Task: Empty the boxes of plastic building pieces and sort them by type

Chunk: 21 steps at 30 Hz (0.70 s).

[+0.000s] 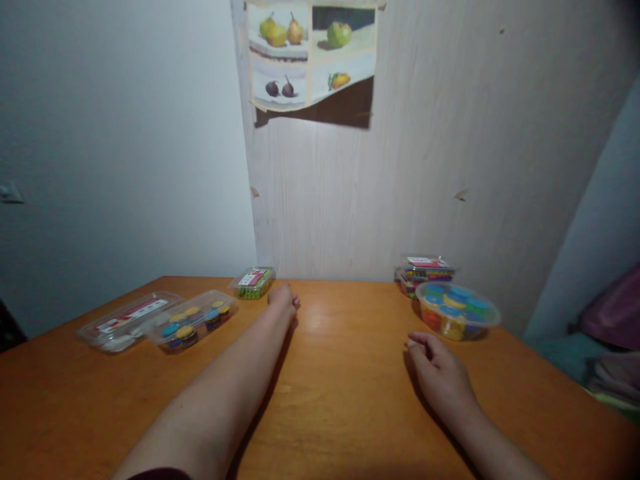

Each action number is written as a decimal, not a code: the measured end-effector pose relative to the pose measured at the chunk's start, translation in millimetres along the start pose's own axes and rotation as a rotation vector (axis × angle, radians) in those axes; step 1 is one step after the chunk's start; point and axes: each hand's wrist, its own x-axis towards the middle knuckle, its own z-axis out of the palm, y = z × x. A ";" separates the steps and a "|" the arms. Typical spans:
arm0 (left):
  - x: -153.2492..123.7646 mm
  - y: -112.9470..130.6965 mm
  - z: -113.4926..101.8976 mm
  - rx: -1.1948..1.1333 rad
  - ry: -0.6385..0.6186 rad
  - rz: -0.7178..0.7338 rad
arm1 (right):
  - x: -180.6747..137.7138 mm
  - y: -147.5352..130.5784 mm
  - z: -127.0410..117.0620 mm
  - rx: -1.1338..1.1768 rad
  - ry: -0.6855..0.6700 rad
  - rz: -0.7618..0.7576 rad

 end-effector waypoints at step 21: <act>-158.0 -120.0 196.1 0.474 -0.813 -0.274 | -2.2 -22.0 -16.0 0.103 0.159 -0.168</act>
